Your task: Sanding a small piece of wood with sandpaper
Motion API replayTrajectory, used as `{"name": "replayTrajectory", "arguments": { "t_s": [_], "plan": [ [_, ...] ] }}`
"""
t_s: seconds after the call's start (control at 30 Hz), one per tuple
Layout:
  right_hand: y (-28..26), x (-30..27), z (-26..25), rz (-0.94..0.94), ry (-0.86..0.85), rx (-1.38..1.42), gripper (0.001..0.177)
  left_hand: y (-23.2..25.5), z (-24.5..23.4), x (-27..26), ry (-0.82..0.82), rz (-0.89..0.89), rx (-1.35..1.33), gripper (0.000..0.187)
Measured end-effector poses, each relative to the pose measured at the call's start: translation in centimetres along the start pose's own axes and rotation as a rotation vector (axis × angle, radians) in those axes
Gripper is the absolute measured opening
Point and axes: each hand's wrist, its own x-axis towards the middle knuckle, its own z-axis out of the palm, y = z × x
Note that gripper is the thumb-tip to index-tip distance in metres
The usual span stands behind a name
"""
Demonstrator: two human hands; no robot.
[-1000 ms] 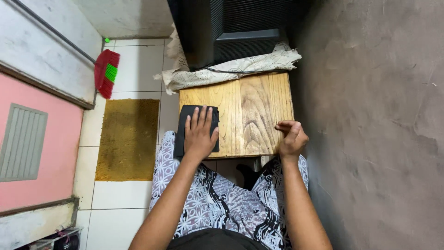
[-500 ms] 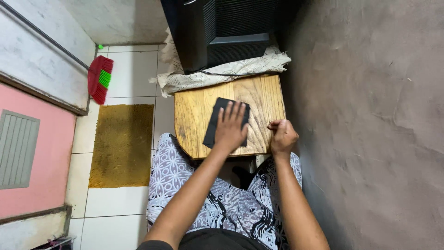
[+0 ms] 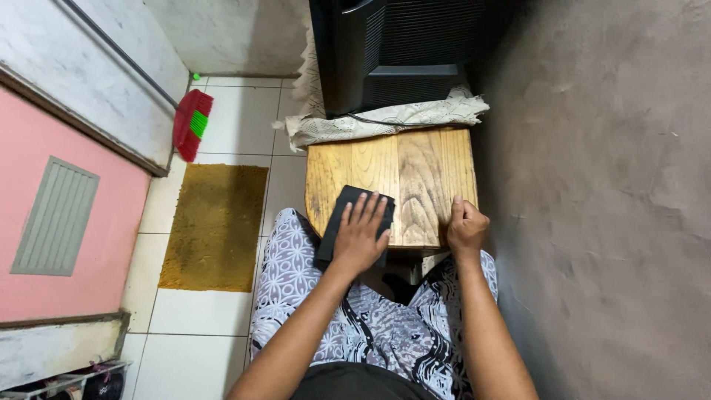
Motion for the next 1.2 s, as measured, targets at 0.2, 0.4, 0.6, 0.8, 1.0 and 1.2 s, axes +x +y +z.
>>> {"name": "replayTrajectory", "arguments": {
  "t_s": [0.2, 0.4, 0.6, 0.8, 1.0, 1.2],
  "plan": [
    [-0.3, 0.1, -0.2, 0.049, -0.032, -0.018, 0.06, -4.0, -1.9, 0.7, 0.011, -0.105, 0.065, 0.072],
    [0.1, -0.2, -0.3, 0.076, -0.034, 0.024, 0.06, -5.9, -2.0, 3.0, 0.005, -0.196, 0.044, 0.071],
    [-4.4, 1.3, -1.3, 0.051, -0.08, 0.083, 0.032, -4.7, -1.2, 6.6, 0.007, -0.224, 0.02, 0.069],
    [-4.3, 1.2, -1.3, 0.06, -0.076, 0.046, 0.033, -1.2, 0.2, 8.3, 0.002, -0.143, 0.03, 0.073],
    [-4.2, 1.1, -1.2, 0.071, -0.09, 0.146, 0.038, 2.1, 0.5, 5.7, -0.061, -0.02, -0.023, 0.076],
    [-3.3, 0.7, -1.0, 0.065, -0.083, 0.186, 0.044, 1.1, 0.5, 2.2, -0.038, 0.047, -0.023, 0.074]
  ]
}}
